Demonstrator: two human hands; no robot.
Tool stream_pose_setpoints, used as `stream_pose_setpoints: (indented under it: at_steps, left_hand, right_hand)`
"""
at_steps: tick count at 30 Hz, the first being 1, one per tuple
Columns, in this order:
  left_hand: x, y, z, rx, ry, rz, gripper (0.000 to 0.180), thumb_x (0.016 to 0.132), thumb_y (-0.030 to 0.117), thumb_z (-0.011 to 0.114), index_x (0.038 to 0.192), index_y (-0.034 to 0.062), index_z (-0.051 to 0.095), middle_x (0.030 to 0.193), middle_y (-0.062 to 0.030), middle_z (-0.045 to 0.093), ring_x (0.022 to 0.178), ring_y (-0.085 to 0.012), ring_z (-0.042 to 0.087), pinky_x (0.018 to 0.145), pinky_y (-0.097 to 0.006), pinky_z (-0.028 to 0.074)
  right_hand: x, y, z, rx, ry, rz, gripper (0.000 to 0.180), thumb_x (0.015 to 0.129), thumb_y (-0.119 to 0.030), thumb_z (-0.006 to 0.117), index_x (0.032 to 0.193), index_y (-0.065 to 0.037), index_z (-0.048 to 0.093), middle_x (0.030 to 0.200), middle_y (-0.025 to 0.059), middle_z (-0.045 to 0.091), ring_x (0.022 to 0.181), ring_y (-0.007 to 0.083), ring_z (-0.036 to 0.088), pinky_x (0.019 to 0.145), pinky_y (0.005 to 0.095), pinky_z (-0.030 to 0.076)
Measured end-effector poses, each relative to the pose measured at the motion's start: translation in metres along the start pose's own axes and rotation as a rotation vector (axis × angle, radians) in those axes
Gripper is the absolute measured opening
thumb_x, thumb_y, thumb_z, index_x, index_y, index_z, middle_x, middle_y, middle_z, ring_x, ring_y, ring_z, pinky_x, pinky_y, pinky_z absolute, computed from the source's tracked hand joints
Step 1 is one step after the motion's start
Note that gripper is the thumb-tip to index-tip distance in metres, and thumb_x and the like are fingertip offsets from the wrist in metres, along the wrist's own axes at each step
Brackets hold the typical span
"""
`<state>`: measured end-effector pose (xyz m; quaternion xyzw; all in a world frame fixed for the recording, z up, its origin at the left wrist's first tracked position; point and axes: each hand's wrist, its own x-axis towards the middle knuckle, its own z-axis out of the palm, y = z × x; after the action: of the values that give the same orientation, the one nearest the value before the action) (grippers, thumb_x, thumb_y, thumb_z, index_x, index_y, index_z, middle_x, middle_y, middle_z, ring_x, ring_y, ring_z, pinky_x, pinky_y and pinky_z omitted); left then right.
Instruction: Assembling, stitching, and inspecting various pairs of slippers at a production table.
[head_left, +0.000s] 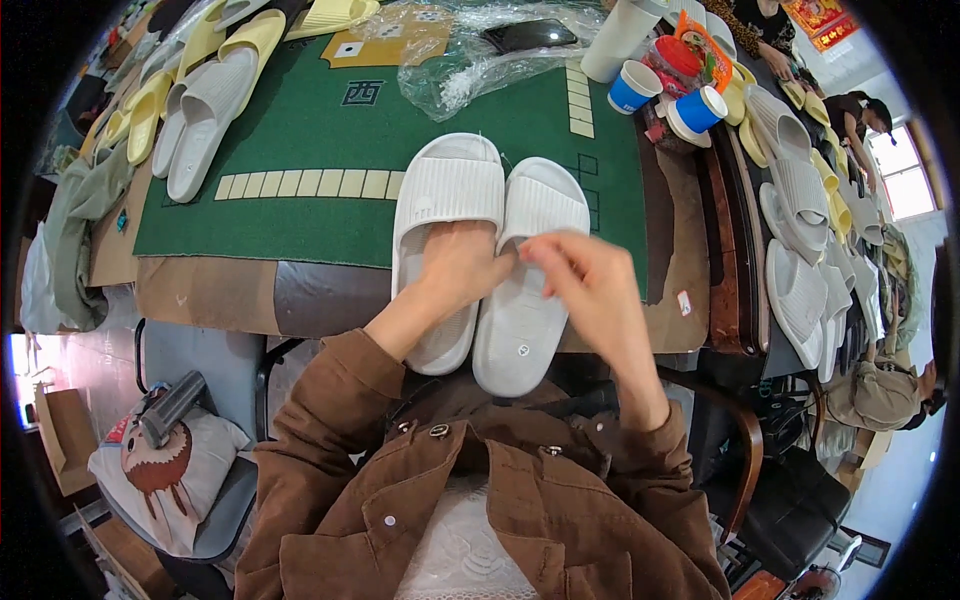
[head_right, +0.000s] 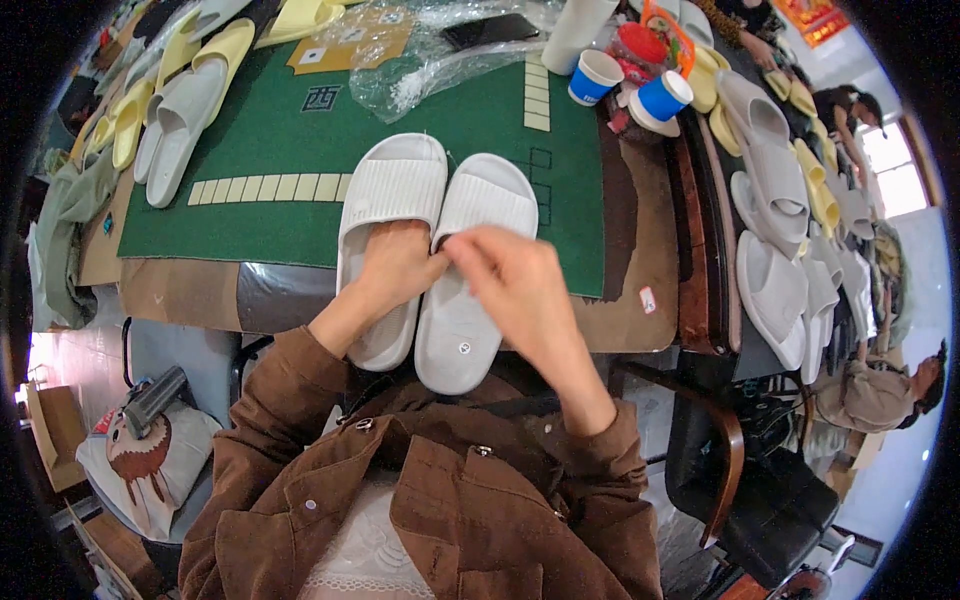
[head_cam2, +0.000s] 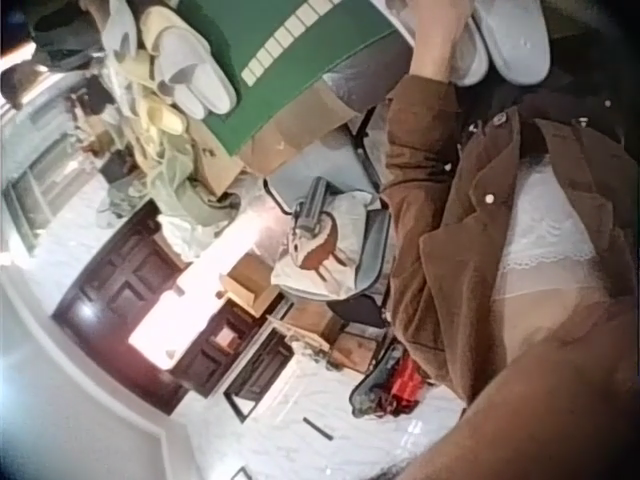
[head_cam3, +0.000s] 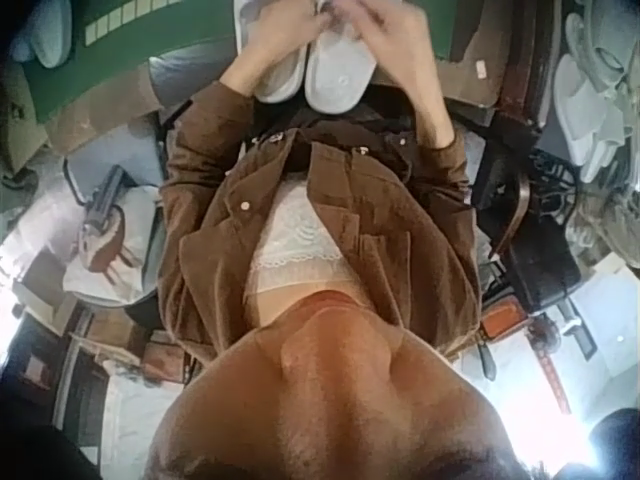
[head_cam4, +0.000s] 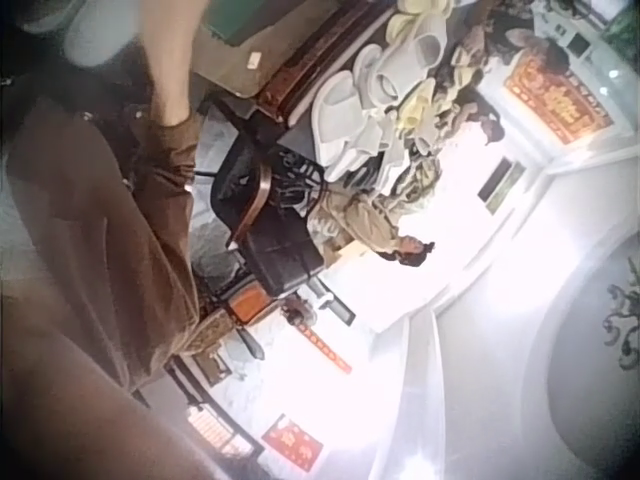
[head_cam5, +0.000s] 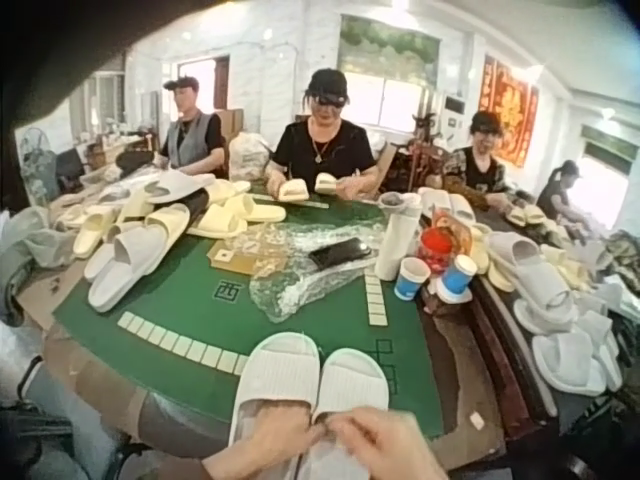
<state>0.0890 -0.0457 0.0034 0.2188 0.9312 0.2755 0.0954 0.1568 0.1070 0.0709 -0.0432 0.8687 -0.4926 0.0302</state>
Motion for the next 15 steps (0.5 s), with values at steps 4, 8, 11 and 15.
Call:
stream_pose_setpoints:
  at_steps: [4,8,11,15]
  left_hand:
    - [-0.002,-0.006,0.011,0.005,0.227,0.083,0.041,0.077,0.031,0.061,0.09,-0.0083,0.062,0.091,-0.0268,0.063,0.086,-0.0404,0.063,0.078,-0.047,0.05]
    - [0.003,-0.001,0.01,-0.01,0.089,0.034,0.043,0.078,0.032,0.06,0.091,-0.0088,0.062,0.091,-0.0274,0.063,0.085,-0.0415,0.062,0.079,-0.048,0.049]
    - [0.001,-0.004,0.014,-0.003,0.149,0.058,0.042,0.078,0.031,0.06,0.091,-0.0088,0.061,0.091,-0.0276,0.063,0.085,-0.0421,0.062,0.08,-0.049,0.048]
    - [0.0,-0.003,0.011,-0.026,0.155,0.046,0.041,0.077,0.03,0.06,0.09,-0.0092,0.062,0.089,-0.0276,0.063,0.084,-0.0421,0.062,0.079,-0.048,0.048]
  right_hand:
    - [0.059,0.011,-0.01,-0.105,0.179,-0.153,0.021,0.088,-0.018,0.059,0.096,0.0,0.067,0.084,0.0098,0.068,0.069,0.0204,0.062,0.066,0.0304,0.048]
    - [0.12,0.048,-0.005,-0.408,0.227,-0.255,0.02,0.085,-0.019,0.061,0.094,-0.003,0.068,0.087,0.0122,0.068,0.075,0.0257,0.065,0.07,0.0345,0.05]
    - [0.142,0.058,0.009,-0.549,0.161,-0.081,0.024,0.082,-0.023,0.064,0.094,-0.003,0.069,0.088,0.0133,0.069,0.079,0.0296,0.066,0.072,0.0367,0.05]
    - [0.154,0.063,0.006,-0.446,-0.026,0.004,0.021,0.079,-0.026,0.065,0.089,-0.008,0.07,0.087,0.0145,0.069,0.084,0.032,0.066,0.075,0.0433,0.052]
